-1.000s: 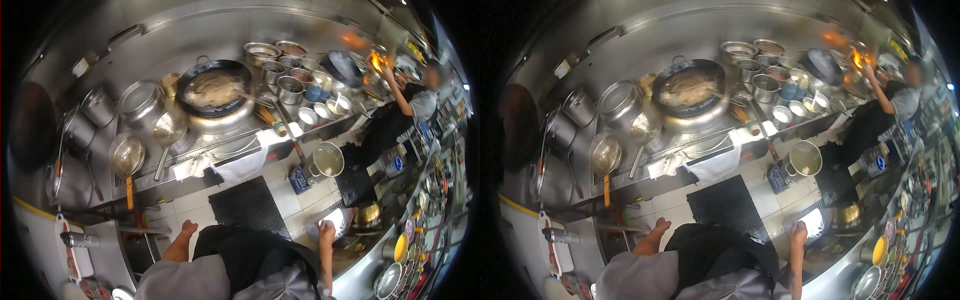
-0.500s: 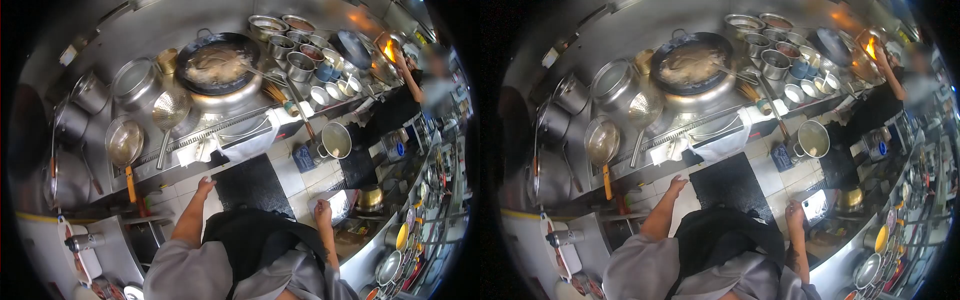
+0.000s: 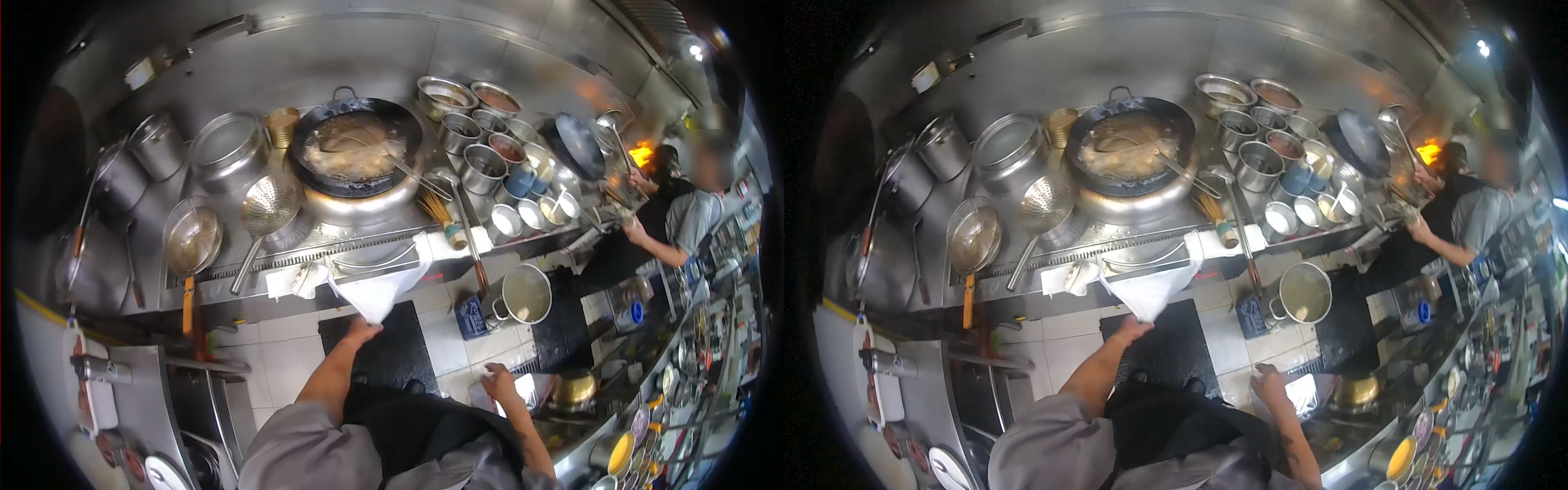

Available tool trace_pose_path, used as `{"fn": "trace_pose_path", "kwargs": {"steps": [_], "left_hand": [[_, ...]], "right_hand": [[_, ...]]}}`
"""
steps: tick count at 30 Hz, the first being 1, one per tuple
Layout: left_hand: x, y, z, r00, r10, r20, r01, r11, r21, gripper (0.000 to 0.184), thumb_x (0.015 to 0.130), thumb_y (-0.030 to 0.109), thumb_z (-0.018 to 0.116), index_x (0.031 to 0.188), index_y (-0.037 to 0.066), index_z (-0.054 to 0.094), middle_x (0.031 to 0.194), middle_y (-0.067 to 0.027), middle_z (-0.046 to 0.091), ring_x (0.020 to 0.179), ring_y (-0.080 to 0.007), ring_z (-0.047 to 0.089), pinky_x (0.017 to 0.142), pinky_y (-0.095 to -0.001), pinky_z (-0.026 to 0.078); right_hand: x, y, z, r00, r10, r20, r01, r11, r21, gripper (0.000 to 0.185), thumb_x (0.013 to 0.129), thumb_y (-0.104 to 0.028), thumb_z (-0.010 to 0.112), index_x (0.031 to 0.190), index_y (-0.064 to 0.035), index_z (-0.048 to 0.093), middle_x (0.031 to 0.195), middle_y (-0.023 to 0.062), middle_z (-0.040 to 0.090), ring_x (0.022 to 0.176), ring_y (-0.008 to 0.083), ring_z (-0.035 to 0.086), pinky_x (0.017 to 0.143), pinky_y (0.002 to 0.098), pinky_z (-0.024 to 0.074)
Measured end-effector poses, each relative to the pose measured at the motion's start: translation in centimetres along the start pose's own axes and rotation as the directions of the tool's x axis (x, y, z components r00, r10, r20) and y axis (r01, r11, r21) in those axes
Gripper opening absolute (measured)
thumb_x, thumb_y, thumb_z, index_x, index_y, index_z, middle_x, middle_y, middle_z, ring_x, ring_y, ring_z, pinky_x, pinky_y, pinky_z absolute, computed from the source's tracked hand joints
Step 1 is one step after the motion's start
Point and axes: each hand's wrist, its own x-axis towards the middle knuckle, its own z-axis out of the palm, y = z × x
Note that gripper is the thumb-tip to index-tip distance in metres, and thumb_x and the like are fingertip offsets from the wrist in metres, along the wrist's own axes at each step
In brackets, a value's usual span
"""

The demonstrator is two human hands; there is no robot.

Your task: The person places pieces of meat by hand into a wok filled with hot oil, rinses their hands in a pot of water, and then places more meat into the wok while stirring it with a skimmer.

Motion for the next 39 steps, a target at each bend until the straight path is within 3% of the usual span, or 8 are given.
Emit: {"fn": "trace_pose_path", "kwargs": {"steps": [7,14,17,21,25,30,35,39], "left_hand": [[-10.4,9.5,-1.2,0.897,0.105,0.429,0.345,0.439,-0.83,0.028,0.089,0.01,0.051,0.116,0.005,0.053,0.1,-0.0095,0.064,0.082,-0.0186,0.065,0.067,-0.0295,0.054],[-10.7,5.3,0.1,0.818,0.163,0.552,0.528,0.172,-0.832,0.036,0.092,0.034,0.045,0.105,0.002,0.059,0.094,-0.0121,0.065,0.083,-0.028,0.064,0.075,-0.0418,0.054],[-11.0,6.8,-0.1,0.873,0.459,0.163,-0.088,0.477,-0.874,0.042,0.096,0.04,0.037,0.117,0.007,0.052,0.114,-0.0123,0.058,0.1,-0.0285,0.058,0.088,-0.0403,0.048],[-10.8,11.9,-0.7,0.978,0.206,-0.025,-0.137,0.551,-0.824,0.039,0.099,0.036,0.036,0.128,0.011,0.046,0.123,-0.0081,0.054,0.112,-0.0222,0.052,0.096,-0.0356,0.042],[-8.8,10.2,0.6,0.893,0.449,0.019,0.162,-0.281,-0.946,0.036,0.099,0.036,0.036,0.126,0.013,0.046,0.118,-0.0084,0.054,0.108,-0.0226,0.052,0.094,-0.0402,0.042],[-5.6,5.5,2.4,0.822,0.562,-0.089,-0.412,0.48,-0.774,0.04,0.098,0.036,0.039,0.129,0.011,0.048,0.12,-0.0068,0.056,0.106,-0.0216,0.054,0.088,-0.0364,0.046],[-3.2,-2.4,1.7,0.845,0.211,0.491,0.109,0.831,-0.546,0.041,0.095,0.036,0.047,0.124,0.008,0.055,0.113,-0.0072,0.061,0.098,-0.0233,0.058,0.088,-0.0364,0.046],[-7.8,-6.1,-2.1,0.98,-0.056,0.193,-0.013,0.941,0.338,0.044,0.078,0.041,0.059,0.089,-0.001,0.068,0.086,-0.0201,0.066,0.083,-0.0331,0.064,0.076,-0.0406,0.049]], "right_hand": [[11.9,-12.4,8.8,0.792,-0.541,0.283,0.473,0.837,0.275,0.048,0.076,-0.029,0.072,0.109,0.0016,0.058,0.097,0.021,0.061,0.089,0.0313,0.06,0.08,0.0392,0.0479],[17.0,-23.7,6.3,0.259,-0.34,0.904,-0.132,0.915,0.382,0.025,0.093,-0.024,0.054,0.094,-0.0016,0.064,0.075,0.0044,0.065,0.064,0.0125,0.058,0.061,0.027,0.0495],[19.9,-22.7,9.3,0.894,-0.367,0.258,0.162,0.801,0.577,0.018,0.089,-0.011,0.052,0.098,0.0003,0.063,0.087,0.0135,0.065,0.074,0.0225,0.063,0.066,0.0313,0.0507],[17.5,-25.7,12.7,0.893,-0.442,-0.087,0.449,0.857,0.254,0.023,0.087,-0.002,0.048,0.106,0.0036,0.059,0.102,0.0249,0.06,0.09,0.0386,0.06,0.079,0.0398,0.048],[16.4,-25.6,12.8,0.925,-0.378,-0.033,0.364,0.86,0.358,0.03,0.087,0.002,0.046,0.115,0.0038,0.055,0.105,0.0256,0.059,0.095,0.0388,0.059,0.084,0.0393,0.0465],[13.4,-23.0,12.5,0.832,-0.554,0.025,0.497,0.764,0.412,0.033,0.086,-0.005,0.054,0.118,0.001,0.055,0.11,0.0225,0.058,0.101,0.0353,0.059,0.084,0.0365,0.0479],[19.1,-17.6,5.5,0.869,-0.484,0.104,0.468,0.872,0.147,0.023,0.082,-0.011,0.065,0.103,-0.0012,0.065,0.089,0.013,0.064,0.069,0.0196,0.06,0.064,0.029,0.0505],[29.3,-15.7,-3.1,0.902,-0.428,-0.047,0.426,0.903,-0.044,0.028,0.077,-0.011,0.062,0.102,0.0012,0.061,0.09,0.0227,0.061,0.08,0.0365,0.06,0.071,0.0425,0.0488]]}}
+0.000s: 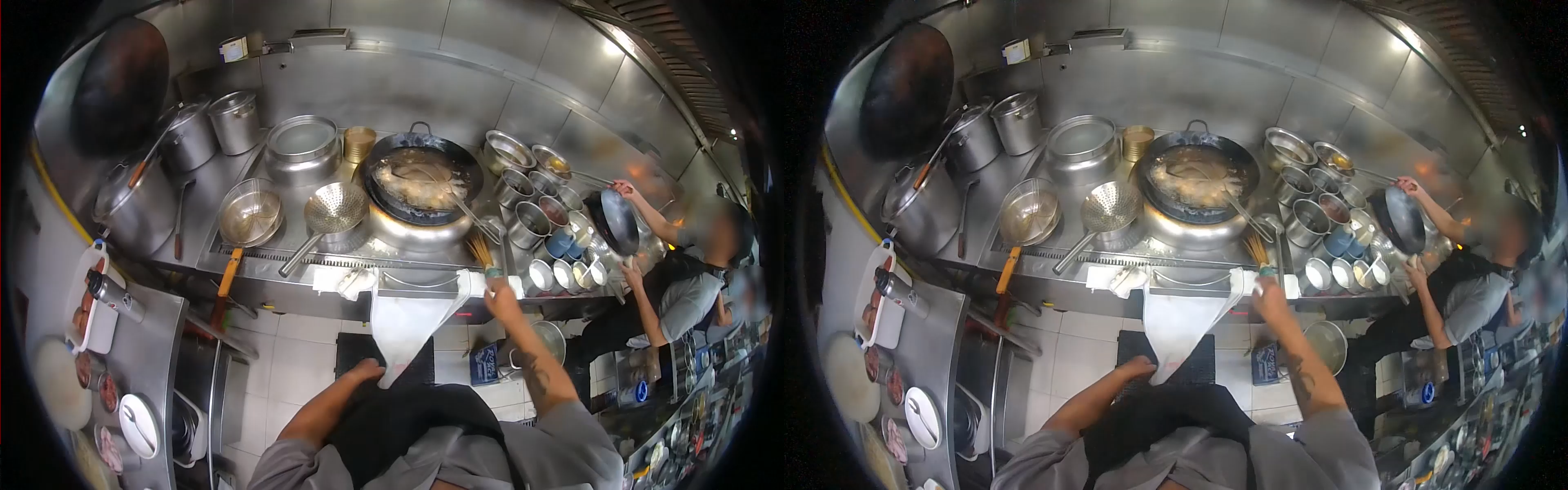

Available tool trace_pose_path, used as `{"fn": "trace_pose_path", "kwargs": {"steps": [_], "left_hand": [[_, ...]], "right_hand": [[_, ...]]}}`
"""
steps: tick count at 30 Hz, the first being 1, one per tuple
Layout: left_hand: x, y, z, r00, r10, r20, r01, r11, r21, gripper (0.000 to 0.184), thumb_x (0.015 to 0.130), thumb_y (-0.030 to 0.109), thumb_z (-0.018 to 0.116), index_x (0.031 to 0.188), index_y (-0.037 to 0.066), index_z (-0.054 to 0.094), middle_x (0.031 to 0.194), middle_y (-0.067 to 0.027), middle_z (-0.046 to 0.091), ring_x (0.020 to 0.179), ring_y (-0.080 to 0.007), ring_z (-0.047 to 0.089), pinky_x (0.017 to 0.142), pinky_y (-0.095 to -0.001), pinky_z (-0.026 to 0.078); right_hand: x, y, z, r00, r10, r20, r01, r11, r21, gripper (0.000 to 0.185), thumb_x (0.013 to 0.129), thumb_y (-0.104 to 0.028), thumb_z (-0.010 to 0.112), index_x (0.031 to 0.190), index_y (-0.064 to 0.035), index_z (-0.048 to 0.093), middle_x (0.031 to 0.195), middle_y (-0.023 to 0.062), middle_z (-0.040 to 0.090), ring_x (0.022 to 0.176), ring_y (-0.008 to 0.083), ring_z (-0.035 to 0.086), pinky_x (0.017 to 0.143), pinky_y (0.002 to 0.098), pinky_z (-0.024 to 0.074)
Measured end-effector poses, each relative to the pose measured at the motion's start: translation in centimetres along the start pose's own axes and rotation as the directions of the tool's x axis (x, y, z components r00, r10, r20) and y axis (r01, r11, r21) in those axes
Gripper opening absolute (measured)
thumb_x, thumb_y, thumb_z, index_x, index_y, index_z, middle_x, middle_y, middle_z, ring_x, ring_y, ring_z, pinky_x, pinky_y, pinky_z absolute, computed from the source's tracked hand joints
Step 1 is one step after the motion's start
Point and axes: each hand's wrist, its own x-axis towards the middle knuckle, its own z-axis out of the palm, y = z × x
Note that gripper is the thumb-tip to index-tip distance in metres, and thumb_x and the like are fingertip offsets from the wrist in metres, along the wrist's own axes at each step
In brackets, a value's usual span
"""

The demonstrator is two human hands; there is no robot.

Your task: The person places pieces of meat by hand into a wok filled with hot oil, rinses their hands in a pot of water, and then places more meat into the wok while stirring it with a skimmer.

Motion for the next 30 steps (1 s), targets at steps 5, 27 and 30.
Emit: {"fn": "trace_pose_path", "kwargs": {"steps": [5,27,30], "left_hand": [[-5.7,-6.6,2.5,0.915,-0.198,-0.351,0.096,0.953,-0.288,0.046,0.074,0.041,0.06,0.08,-0.004,0.065,0.089,-0.0261,0.064,0.085,-0.0372,0.063,0.076,-0.0462,0.048],[-29.8,-19.1,22.6,0.838,-0.418,-0.351,0.451,0.892,0.013,0.018,0.078,0.017,0.057,0.083,0.0,0.058,0.071,-0.0142,0.06,0.058,-0.0254,0.059,0.048,-0.0399,0.046],[-28.8,-21.6,21.1,0.854,-0.35,-0.384,0.4,0.915,0.055,0.014,0.079,0.018,0.056,0.08,0.003,0.057,0.067,-0.0123,0.058,0.057,-0.0245,0.058,0.047,-0.0394,0.045]], "right_hand": [[8.7,3.0,-2.4,0.984,-0.167,-0.058,0.15,0.962,-0.228,0.026,0.076,-0.014,0.063,0.097,0.0018,0.06,0.097,0.0245,0.058,0.089,0.0409,0.058,0.08,0.0462,0.0483],[21.7,-6.9,-12.0,0.96,0.014,0.278,0.092,0.926,-0.366,0.026,0.079,-0.011,0.058,0.101,-0.0006,0.065,0.095,0.0253,0.064,0.095,0.0379,0.062,0.084,0.0433,0.0482],[20.9,-8.5,-14.9,0.946,0.043,0.321,0.103,0.9,-0.423,0.026,0.077,-0.011,0.06,0.101,0.0007,0.065,0.095,0.0242,0.065,0.093,0.0349,0.064,0.083,0.0407,0.0491]]}}
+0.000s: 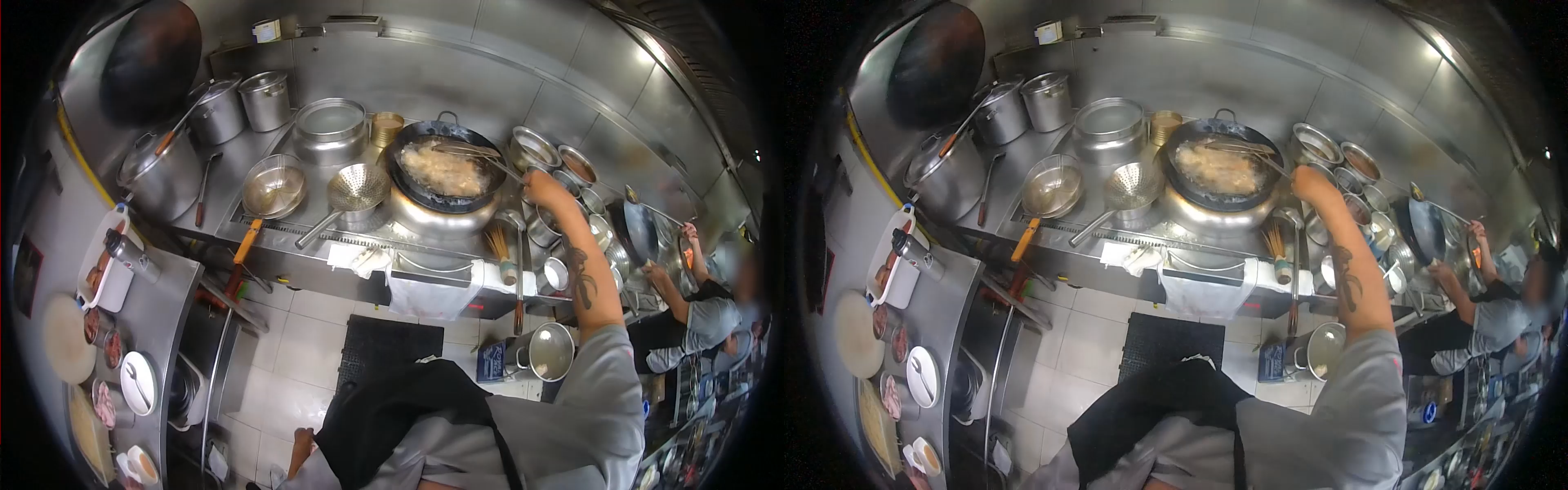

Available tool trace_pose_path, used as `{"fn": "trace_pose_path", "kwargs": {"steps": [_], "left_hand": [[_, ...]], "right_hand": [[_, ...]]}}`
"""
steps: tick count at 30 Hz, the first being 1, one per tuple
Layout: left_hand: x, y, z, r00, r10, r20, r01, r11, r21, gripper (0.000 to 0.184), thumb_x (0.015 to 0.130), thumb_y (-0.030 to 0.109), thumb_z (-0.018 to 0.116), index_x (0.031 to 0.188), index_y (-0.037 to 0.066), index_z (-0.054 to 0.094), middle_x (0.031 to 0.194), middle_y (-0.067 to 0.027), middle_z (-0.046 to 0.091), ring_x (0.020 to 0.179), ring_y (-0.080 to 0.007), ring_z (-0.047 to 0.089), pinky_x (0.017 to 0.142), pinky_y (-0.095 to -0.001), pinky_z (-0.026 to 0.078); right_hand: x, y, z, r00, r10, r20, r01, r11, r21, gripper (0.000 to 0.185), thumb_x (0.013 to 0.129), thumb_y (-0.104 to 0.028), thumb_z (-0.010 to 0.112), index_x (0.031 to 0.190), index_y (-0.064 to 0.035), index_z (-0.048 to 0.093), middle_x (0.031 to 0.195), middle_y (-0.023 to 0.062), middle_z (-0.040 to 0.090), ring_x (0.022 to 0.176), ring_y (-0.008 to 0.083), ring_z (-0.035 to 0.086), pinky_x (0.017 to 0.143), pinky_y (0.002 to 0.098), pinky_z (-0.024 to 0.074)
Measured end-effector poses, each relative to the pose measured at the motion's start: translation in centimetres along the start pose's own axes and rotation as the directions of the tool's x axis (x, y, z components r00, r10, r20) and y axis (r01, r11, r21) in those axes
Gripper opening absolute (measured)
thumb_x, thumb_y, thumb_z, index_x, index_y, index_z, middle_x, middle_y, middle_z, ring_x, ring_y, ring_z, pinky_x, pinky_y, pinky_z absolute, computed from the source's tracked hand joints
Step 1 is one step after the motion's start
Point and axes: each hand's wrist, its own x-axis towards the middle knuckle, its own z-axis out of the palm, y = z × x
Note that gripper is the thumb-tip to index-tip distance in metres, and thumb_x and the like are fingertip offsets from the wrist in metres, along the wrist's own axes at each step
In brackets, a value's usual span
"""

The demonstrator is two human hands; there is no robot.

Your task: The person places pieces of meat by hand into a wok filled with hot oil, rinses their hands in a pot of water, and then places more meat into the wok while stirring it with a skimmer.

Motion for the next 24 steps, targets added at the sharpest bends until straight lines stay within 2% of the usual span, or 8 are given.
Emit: {"fn": "trace_pose_path", "kwargs": {"steps": [2,3,4,5,6,9,13,24], "left_hand": [[2.4,-0.8,-1.3,0.988,0.139,-0.063,-0.129,0.982,0.141,0.013,0.08,0.018,0.056,0.078,0.006,0.056,0.064,-0.0111,0.057,0.056,-0.0239,0.057,0.046,-0.0391,0.044],[3.6,-1.2,-1.6,0.935,0.334,-0.118,-0.271,0.889,0.369,0.012,0.08,0.018,0.056,0.077,0.007,0.055,0.062,-0.0104,0.057,0.055,-0.0236,0.057,0.045,-0.0389,0.044],[5.2,-1.9,-2.3,0.996,0.002,-0.092,-0.012,0.995,-0.103,0.012,0.08,0.018,0.056,0.076,0.007,0.054,0.06,-0.0097,0.055,0.053,-0.0225,0.054,0.044,-0.0379,0.041],[6.4,-1.7,-3.3,0.943,-0.331,0.023,0.277,0.748,-0.604,0.012,0.08,0.017,0.055,0.075,0.007,0.052,0.059,-0.0089,0.053,0.051,-0.0214,0.052,0.042,-0.037,0.039],[7.0,-0.8,-5.0,0.879,-0.465,0.109,0.361,0.496,-0.79,0.012,0.08,0.016,0.055,0.074,0.007,0.051,0.057,-0.0081,0.051,0.048,-0.0203,0.049,0.04,-0.036,0.037],[8.1,1.0,-8.7,0.838,-0.52,0.168,0.355,0.284,-0.89,0.013,0.08,0.013,0.054,0.071,0.007,0.047,0.052,-0.0058,0.045,0.041,-0.017,0.041,0.035,-0.0332,0.03],[7.9,2.5,-9.6,0.819,-0.546,0.175,0.387,0.301,-0.871,0.015,0.079,0.012,0.054,0.07,0.005,0.045,0.049,-0.0043,0.041,0.037,-0.0148,0.037,0.033,-0.032,0.026],[1.7,5.8,-9.0,0.815,-0.574,0.083,0.369,0.402,-0.838,0.018,0.076,0.009,0.054,0.06,0.005,0.047,0.05,-0.0066,0.045,0.039,-0.018,0.039,0.036,-0.0352,0.026]], "right_hand": [[-0.7,0.0,-0.1,0.998,-0.034,-0.044,0.035,0.999,0.018,0.021,0.076,-0.01,0.058,0.092,0.0008,0.067,0.091,0.0253,0.064,0.088,0.0375,0.064,0.079,0.0433,0.0495],[-0.9,0.1,-0.2,0.996,-0.052,-0.067,0.054,0.998,0.025,0.019,0.075,-0.01,0.057,0.087,0.0008,0.067,0.088,0.0259,0.064,0.086,0.0388,0.064,0.077,0.0445,0.0497],[-1.0,0.0,-0.1,0.994,-0.066,-0.083,0.067,0.998,0.006,0.019,0.074,-0.008,0.056,0.087,0.0011,0.067,0.086,0.0257,0.064,0.085,0.0384,0.064,0.076,0.044,0.0499],[-1.4,-0.5,-0.1,0.996,-0.065,-0.069,0.066,0.998,0.015,0.019,0.074,-0.008,0.056,0.086,0.0011,0.067,0.085,0.0257,0.064,0.085,0.0385,0.064,0.076,0.0441,0.0499],[-1.8,-1.3,-0.4,0.996,-0.064,-0.058,0.065,0.998,0.024,0.018,0.074,-0.008,0.056,0.085,0.0012,0.067,0.085,0.0256,0.064,0.084,0.0385,0.064,0.076,0.0442,0.0498],[-2.4,-2.5,-0.4,0.996,-0.064,-0.06,0.067,0.997,0.04,0.017,0.073,-0.008,0.056,0.083,0.0006,0.067,0.083,0.0247,0.065,0.082,0.0384,0.064,0.074,0.0439,0.0498],[-2.3,-4.3,-1.2,0.982,0.087,0.165,-0.101,0.992,0.077,0.021,0.079,-0.012,0.06,0.096,-0.0031,0.068,0.086,0.0202,0.067,0.082,0.0299,0.066,0.075,0.0359,0.0499],[1.7,-1.2,5.2,0.996,-0.091,-0.002,0.091,0.995,-0.044,0.02,0.077,-0.013,0.058,0.09,-0.0013,0.068,0.085,0.0232,0.065,0.082,0.036,0.065,0.075,0.0404,0.0499]]}}
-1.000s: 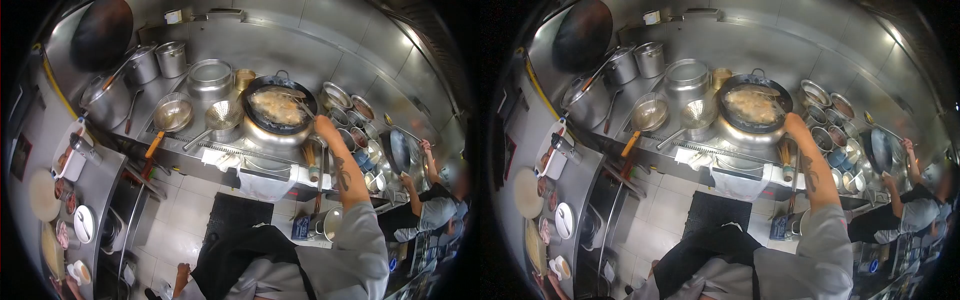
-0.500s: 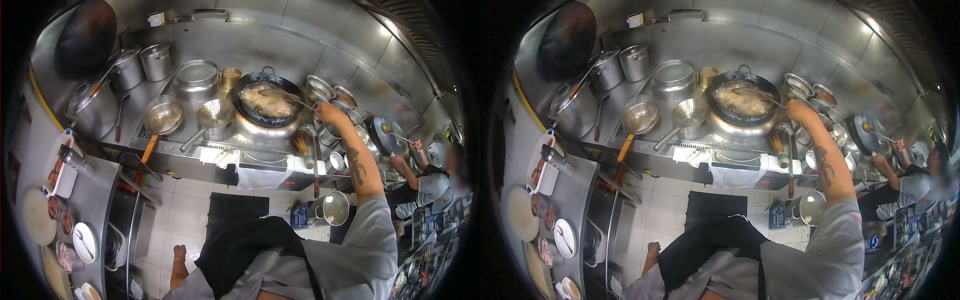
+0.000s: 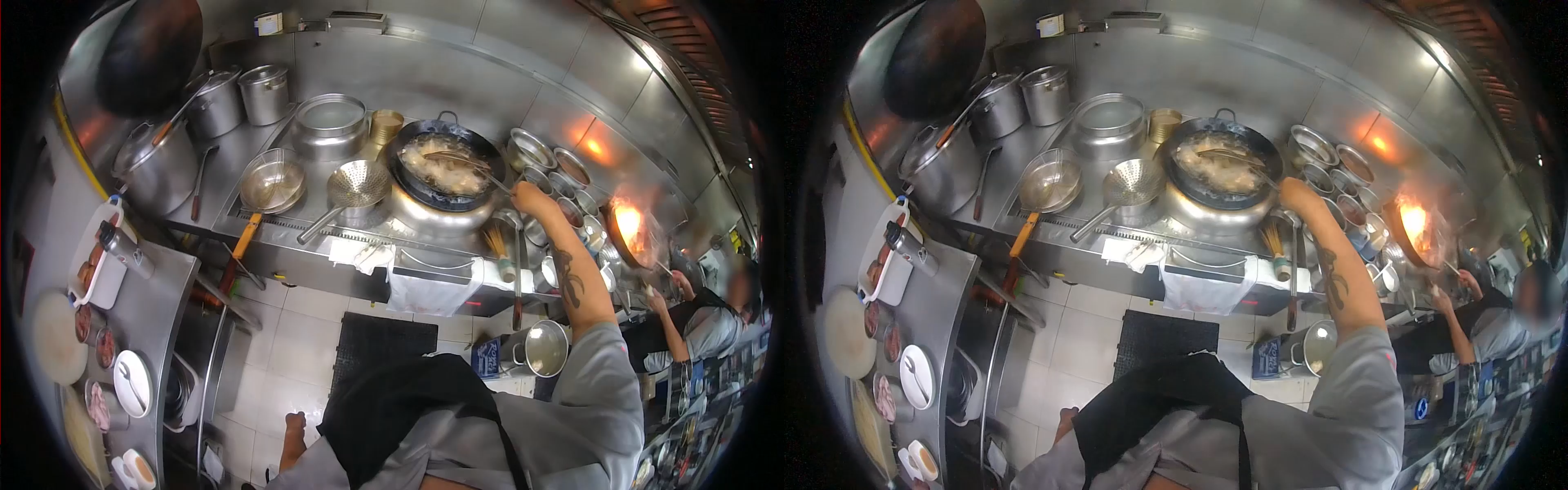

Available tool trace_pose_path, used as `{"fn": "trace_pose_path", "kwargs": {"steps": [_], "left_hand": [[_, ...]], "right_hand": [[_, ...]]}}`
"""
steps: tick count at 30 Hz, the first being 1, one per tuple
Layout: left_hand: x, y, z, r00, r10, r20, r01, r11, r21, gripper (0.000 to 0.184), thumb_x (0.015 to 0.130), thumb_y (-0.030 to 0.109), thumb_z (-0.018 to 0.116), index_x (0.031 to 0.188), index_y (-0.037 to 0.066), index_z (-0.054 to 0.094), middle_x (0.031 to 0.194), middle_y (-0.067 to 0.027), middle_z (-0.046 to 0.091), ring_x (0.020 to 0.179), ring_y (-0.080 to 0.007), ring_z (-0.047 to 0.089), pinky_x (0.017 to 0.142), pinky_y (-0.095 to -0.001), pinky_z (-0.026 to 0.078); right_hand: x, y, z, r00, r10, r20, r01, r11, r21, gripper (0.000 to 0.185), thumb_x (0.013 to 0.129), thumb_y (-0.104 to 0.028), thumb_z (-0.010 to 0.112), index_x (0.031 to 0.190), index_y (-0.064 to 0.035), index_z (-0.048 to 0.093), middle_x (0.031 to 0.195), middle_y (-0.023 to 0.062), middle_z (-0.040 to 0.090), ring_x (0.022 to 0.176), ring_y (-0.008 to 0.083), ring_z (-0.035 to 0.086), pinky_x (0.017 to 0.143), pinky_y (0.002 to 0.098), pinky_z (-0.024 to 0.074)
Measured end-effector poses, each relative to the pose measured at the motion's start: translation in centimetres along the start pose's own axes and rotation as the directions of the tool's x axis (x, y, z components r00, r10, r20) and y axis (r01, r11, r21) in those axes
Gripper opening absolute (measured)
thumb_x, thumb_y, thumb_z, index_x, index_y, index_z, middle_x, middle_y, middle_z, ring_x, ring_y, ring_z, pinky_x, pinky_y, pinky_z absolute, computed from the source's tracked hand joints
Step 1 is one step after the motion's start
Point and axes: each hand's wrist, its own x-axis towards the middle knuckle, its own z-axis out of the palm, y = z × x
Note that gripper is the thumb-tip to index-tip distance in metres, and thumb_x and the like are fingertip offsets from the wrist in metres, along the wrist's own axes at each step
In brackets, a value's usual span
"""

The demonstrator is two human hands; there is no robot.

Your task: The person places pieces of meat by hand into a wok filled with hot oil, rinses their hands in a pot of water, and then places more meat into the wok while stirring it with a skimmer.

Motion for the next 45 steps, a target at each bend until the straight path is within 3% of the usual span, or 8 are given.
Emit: {"fn": "trace_pose_path", "kwargs": {"steps": [4,8,11,14,18,21,34,45], "left_hand": [[-1.2,-0.2,0.4,0.996,-0.08,-0.032,0.076,0.992,-0.101,0.018,0.075,0.009,0.053,0.058,0.005,0.047,0.05,-0.0073,0.046,0.039,-0.0183,0.039,0.037,-0.0353,0.026],[2.6,-5.5,1.7,0.997,-0.073,-0.004,0.072,0.985,-0.154,0.019,0.075,0.009,0.054,0.058,0.006,0.046,0.05,-0.0072,0.045,0.04,-0.0179,0.04,0.037,-0.0354,0.025],[5.3,-9.2,2.7,0.989,-0.146,0.013,0.146,0.966,-0.213,0.019,0.074,0.008,0.054,0.058,0.005,0.046,0.05,-0.0067,0.045,0.04,-0.018,0.04,0.036,-0.0359,0.025],[5.3,-9.2,2.8,0.98,-0.199,0.001,0.196,0.964,-0.178,0.018,0.074,0.008,0.055,0.059,0.004,0.045,0.05,-0.0068,0.045,0.04,-0.0187,0.041,0.036,-0.0364,0.026],[-0.1,-3.6,0.0,0.998,-0.059,0.026,0.059,0.998,-0.025,0.015,0.073,0.008,0.056,0.066,-0.002,0.048,0.055,-0.0094,0.048,0.045,-0.0203,0.045,0.039,-0.0375,0.031],[0.1,-2.7,-0.3,0.991,-0.114,-0.07,0.115,0.993,0.009,0.016,0.072,0.009,0.057,0.073,-0.006,0.05,0.062,-0.0119,0.051,0.051,-0.0206,0.049,0.043,-0.0382,0.036],[0.3,-1.5,-1.4,0.982,-0.182,-0.053,0.173,0.974,-0.143,0.011,0.073,0.004,0.055,0.066,0.004,0.046,0.052,-0.0032,0.042,0.04,-0.0132,0.038,0.036,-0.0339,0.025],[2.4,-5.4,-1.7,0.999,-0.037,0.035,0.041,0.992,-0.122,0.013,0.074,0.007,0.055,0.065,0.005,0.045,0.051,-0.0041,0.042,0.039,-0.0156,0.039,0.035,-0.034,0.024]], "right_hand": [[-1.3,-1.5,-1.6,0.99,-0.137,0.02,0.138,0.986,-0.091,0.02,0.076,-0.013,0.057,0.088,-0.0002,0.067,0.082,0.0243,0.064,0.08,0.0379,0.064,0.074,0.0431,0.0495],[-2.2,-1.1,-3.1,0.958,-0.27,-0.1,0.285,0.938,0.196,0.019,0.079,-0.011,0.054,0.09,-0.0011,0.067,0.071,0.0191,0.063,0.066,0.0328,0.063,0.062,0.0419,0.0508],[-1.8,-1.6,-2.2,0.998,0.056,-0.037,-0.032,0.888,0.459,0.023,0.086,-0.012,0.051,0.103,-0.0036,0.064,0.064,0.0084,0.06,0.056,0.0185,0.059,0.044,0.0335,0.0463],[-1.8,-3.8,0.7,0.974,0.199,0.113,-0.171,0.306,0.937,0.025,0.09,-0.014,0.049,0.113,-0.0061,0.057,0.063,0.0006,0.054,0.049,0.008,0.049,0.036,0.0237,0.0365],[-1.8,-8.5,4.4,0.932,0.25,0.261,-0.253,-0.066,0.965,0.022,0.094,-0.018,0.046,0.114,-0.01,0.053,0.064,0.0019,0.052,0.044,0.0088,0.042,0.034,0.0233,0.0318],[-2.3,-11.0,7.1,0.926,0.222,0.304,-0.281,-0.13,0.951,0.02,0.096,-0.021,0.045,0.113,-0.0125,0.051,0.065,0.0008,0.053,0.043,0.0091,0.043,0.033,0.0241,0.0312],[-0.7,-11.1,9.3,0.897,0.191,0.399,-0.367,-0.182,0.912,0.022,0.096,-0.021,0.046,0.117,-0.0136,0.049,0.067,0.0018,0.05,0.046,0.0095,0.042,0.037,0.0248,0.0321],[-2.9,-4.6,3.5,0.935,0.099,0.34,-0.347,0.065,0.935,0.034,0.093,-0.013,0.052,0.125,-0.0048,0.048,0.067,0.0032,0.054,0.045,0.0082,0.043,0.035,0.0222,0.0308]]}}
